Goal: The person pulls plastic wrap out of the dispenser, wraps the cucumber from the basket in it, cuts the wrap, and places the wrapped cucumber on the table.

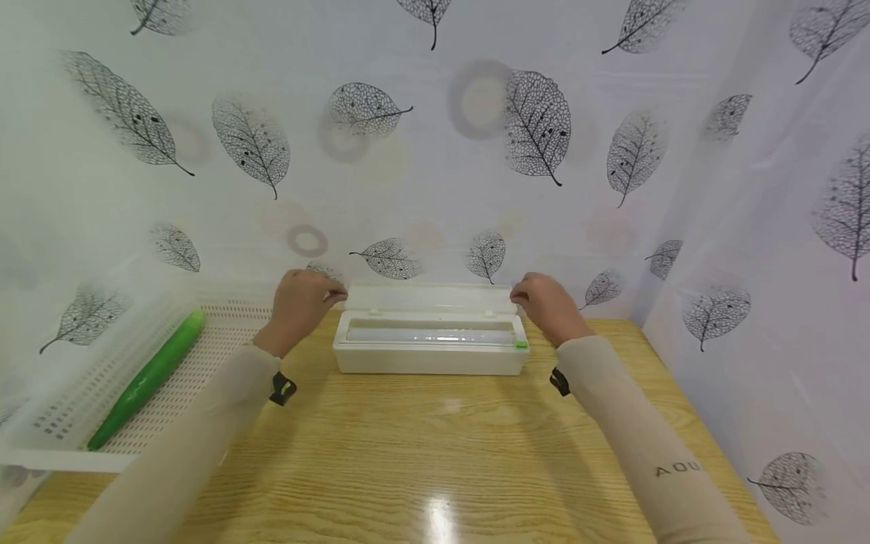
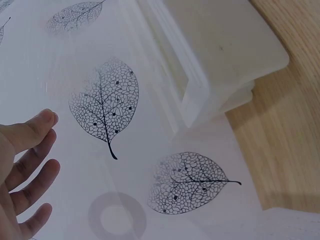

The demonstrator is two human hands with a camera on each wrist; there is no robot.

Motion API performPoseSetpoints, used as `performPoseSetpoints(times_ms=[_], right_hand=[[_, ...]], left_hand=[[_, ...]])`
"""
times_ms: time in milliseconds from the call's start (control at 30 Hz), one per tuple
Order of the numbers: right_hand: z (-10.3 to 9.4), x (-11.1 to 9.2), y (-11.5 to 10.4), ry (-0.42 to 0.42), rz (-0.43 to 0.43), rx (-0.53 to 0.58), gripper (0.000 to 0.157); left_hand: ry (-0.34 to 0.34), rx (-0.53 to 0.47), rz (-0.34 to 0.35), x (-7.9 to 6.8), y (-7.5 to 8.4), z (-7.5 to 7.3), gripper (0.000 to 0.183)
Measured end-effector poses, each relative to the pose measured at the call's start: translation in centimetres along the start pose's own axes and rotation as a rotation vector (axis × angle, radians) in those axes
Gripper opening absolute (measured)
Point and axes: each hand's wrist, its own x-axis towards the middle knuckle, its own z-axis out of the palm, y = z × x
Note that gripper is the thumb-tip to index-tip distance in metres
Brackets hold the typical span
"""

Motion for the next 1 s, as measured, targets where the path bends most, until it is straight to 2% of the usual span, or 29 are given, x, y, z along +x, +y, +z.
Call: performPoseSetpoints(times_ms=[167, 567, 1000], right_hand=[[-0.7, 0.0, -0.1, 0.036, -0.021, -0.004, 0.009], [-2.5, -0.2, -0.7, 0.113, -0.064, -0.009, 0.008], [-3.9, -1.5, -2.1, 0.245, -0.096, 0.003, 0.008]], left_hand=[[0.009, 0.024, 0.015, 0.0, 0.3, -1.1, 0.011], [0.028, -0.01, 0.013, 0.2, 0.7, -3.2, 0.012], [0.12, 0.002, 0.035, -0.6, 1.4, -4.8, 0.011]])
